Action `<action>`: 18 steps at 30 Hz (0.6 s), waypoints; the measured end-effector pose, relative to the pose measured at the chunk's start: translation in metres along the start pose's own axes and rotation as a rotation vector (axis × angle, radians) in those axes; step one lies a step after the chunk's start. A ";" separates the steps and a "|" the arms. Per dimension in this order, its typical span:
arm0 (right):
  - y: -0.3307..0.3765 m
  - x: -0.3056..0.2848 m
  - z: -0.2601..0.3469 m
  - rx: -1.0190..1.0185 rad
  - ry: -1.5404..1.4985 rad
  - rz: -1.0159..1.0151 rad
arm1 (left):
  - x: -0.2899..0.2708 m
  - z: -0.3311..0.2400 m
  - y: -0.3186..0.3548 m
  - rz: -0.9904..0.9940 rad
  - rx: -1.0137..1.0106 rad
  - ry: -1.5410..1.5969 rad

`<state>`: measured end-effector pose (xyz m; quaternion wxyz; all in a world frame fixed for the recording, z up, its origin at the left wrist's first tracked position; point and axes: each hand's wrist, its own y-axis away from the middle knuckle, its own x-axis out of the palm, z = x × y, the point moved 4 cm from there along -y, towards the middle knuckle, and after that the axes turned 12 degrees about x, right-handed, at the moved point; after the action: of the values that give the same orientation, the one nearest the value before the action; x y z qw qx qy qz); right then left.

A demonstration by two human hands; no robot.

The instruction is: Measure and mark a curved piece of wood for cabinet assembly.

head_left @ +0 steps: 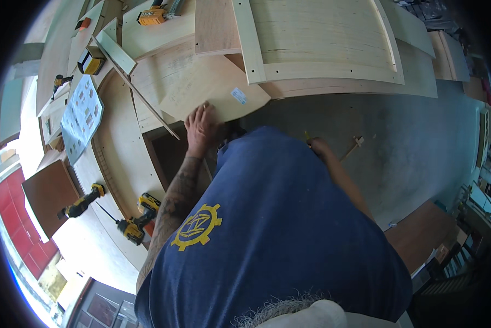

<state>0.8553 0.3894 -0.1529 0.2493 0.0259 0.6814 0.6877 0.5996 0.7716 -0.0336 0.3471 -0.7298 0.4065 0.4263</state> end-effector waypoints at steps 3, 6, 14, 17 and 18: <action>-0.016 -0.013 -0.019 -0.048 0.001 0.027 | -0.001 0.018 -0.009 0.006 0.028 -0.059; -0.041 -0.031 -0.045 -0.576 0.431 -0.065 | -0.001 0.023 -0.020 0.024 -0.023 -0.125; -0.040 -0.047 -0.101 -0.441 0.358 0.017 | 0.023 -0.020 0.029 -0.285 -0.273 0.084; -0.047 -0.049 -0.121 -0.413 0.335 0.040 | 0.033 -0.063 0.047 -0.314 -0.363 0.165; -0.056 -0.048 -0.131 -0.426 0.340 0.046 | 0.034 -0.081 0.049 -0.266 -0.371 0.238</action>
<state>0.8655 0.2475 -0.2005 0.1155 -0.1272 0.5524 0.8156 0.5940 0.6713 -0.0399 0.2101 -0.8730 0.2596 0.3554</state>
